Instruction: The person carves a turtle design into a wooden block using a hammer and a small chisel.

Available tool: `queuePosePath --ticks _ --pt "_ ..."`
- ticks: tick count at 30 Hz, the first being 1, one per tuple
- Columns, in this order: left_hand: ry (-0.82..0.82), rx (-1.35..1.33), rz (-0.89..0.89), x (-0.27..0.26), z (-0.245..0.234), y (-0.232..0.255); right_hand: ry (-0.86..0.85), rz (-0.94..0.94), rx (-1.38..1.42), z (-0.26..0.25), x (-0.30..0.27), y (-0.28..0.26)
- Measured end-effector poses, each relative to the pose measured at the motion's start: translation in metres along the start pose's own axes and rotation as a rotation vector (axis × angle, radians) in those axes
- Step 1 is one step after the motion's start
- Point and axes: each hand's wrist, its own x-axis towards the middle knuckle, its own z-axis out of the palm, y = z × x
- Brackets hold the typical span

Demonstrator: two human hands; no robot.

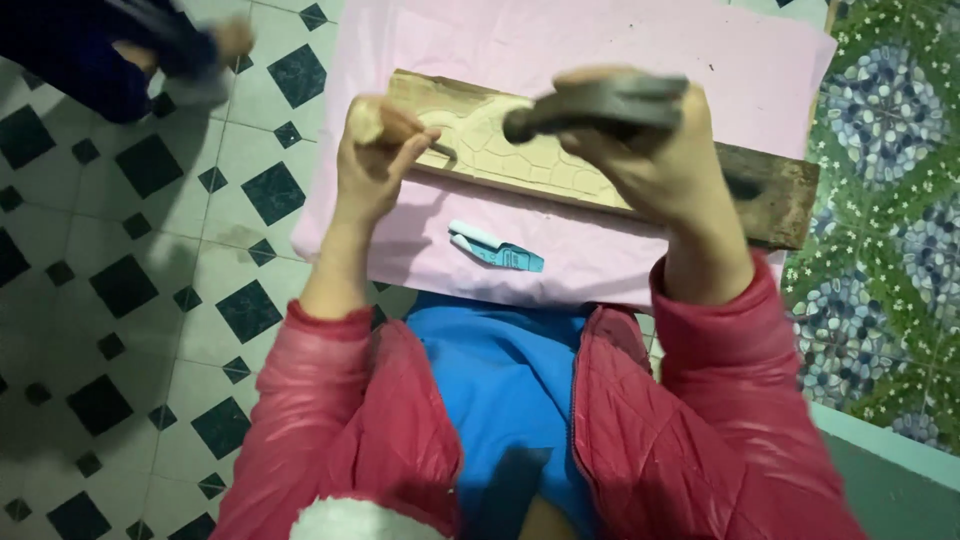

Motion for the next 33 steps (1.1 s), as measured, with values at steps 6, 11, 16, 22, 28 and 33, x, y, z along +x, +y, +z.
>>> queuePosePath --ticks 6,11,16,22,28,33 --pt "0.152 0.128 0.392 -0.034 0.026 -0.034 0.273 0.145 0.134 0.005 -0.054 0.018" --pt "0.184 0.137 0.430 -0.035 0.035 -0.032 0.338 0.222 0.077 0.006 -0.085 0.032" --pt "0.197 0.254 0.445 -0.038 0.041 -0.046 0.236 0.129 0.021 0.017 -0.069 -0.002" --pt "0.214 0.300 0.489 -0.037 0.054 -0.057 0.138 -0.132 -0.083 0.032 -0.017 -0.060" --pt "0.259 0.300 0.480 -0.044 0.070 -0.063 0.113 -0.114 -0.088 0.042 -0.015 -0.059" --pt "0.264 0.338 0.438 -0.051 0.074 -0.054 0.101 -0.061 -0.074 0.037 -0.013 -0.057"
